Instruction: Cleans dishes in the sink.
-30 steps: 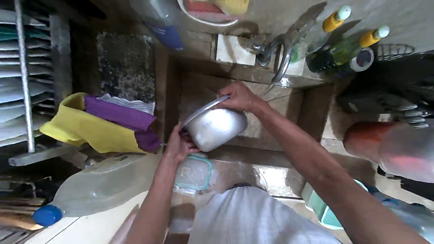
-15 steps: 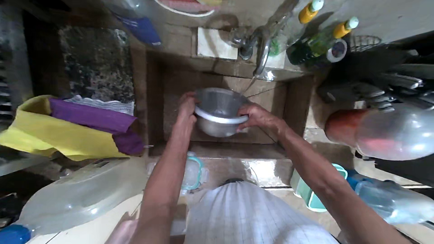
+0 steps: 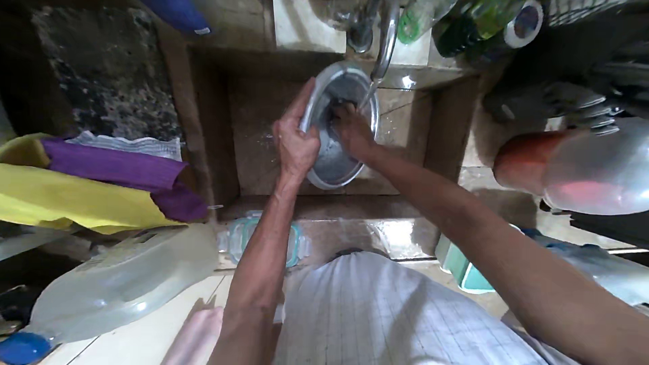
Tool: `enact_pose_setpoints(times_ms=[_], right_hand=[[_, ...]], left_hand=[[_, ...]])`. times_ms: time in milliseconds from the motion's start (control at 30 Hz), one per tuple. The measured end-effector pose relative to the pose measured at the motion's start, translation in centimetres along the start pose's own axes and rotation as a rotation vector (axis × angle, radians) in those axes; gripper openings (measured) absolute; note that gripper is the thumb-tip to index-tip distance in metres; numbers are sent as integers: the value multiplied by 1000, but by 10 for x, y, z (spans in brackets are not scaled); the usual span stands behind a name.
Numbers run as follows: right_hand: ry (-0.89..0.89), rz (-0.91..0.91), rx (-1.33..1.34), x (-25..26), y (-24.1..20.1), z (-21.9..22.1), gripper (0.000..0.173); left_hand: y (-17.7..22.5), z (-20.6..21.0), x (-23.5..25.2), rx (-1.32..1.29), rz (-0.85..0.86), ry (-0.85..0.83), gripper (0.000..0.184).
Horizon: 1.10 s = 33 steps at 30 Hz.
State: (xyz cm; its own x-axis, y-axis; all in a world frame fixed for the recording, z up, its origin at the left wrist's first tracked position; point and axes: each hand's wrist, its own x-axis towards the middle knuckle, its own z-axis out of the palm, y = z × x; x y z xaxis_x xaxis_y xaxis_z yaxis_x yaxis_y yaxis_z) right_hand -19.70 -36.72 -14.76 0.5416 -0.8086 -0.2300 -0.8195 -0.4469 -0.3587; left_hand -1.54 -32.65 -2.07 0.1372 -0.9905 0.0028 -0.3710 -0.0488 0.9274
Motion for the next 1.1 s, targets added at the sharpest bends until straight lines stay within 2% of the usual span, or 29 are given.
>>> enact_pose_setpoints(times_ms=[67, 133, 167, 200, 267, 333, 367, 433, 533, 600, 633, 733, 800, 867, 900, 967, 1033, 1067, 1100], right_hand=[[-33, 111, 142, -12, -21, 22, 37], [-185, 164, 516, -24, -51, 13, 39], [-262, 133, 676, -27, -58, 6, 36], [-283, 51, 691, -29, -55, 8, 36], [-214, -79, 377, -26, -25, 28, 37], [-170, -60, 82, -16, 8, 29, 37], [-123, -34, 5, -13, 18, 28, 36], [-64, 65, 13, -16, 16, 28, 36], [-142, 256, 430, -25, -33, 29, 46], [-206, 233, 754, -35, -61, 10, 33], [-220, 149, 752, -38, -62, 7, 30], [-236, -17, 254, -33, -9, 27, 42], [-171, -19, 16, -25, 26, 22, 37], [-97, 12, -46, -20, 30, 17, 35], [-83, 69, 19, -23, 22, 20, 39], [-88, 178, 311, -29, -9, 32, 52], [-123, 203, 739, -38, -43, 21, 38], [-173, 184, 834, -41, -49, 15, 35], [-230, 147, 795, -40, -45, 12, 36]], left_hand=[[-8, 11, 1, 6, 81, 10, 63], [-24, 23, 0, 31, 135, 17, 61], [-31, 27, -3, 37, 137, 20, 60], [-35, 27, -4, 38, 130, 19, 59], [-37, 23, -5, 36, 110, 2, 60], [-33, 16, 0, 34, 123, -37, 61], [-30, 13, 2, 26, 132, -56, 61], [-24, 10, 5, 4, 114, -80, 60], [-28, 22, 5, -12, 106, -48, 59], [-35, 31, 1, -21, 106, -9, 59], [-37, 32, -1, -21, 107, -2, 60], [-36, 27, -2, -4, 120, -50, 58], [-34, 25, 0, 4, 139, -80, 60], [-29, 23, 4, -33, 136, -85, 61], [-27, 25, 4, -69, 130, -82, 61], [-30, 36, 6, -104, 115, -41, 60], [-38, 48, 4, -96, 98, -23, 60], [-41, 50, 1, -95, 92, -23, 60], [-42, 49, 0, -91, 85, -26, 60]])
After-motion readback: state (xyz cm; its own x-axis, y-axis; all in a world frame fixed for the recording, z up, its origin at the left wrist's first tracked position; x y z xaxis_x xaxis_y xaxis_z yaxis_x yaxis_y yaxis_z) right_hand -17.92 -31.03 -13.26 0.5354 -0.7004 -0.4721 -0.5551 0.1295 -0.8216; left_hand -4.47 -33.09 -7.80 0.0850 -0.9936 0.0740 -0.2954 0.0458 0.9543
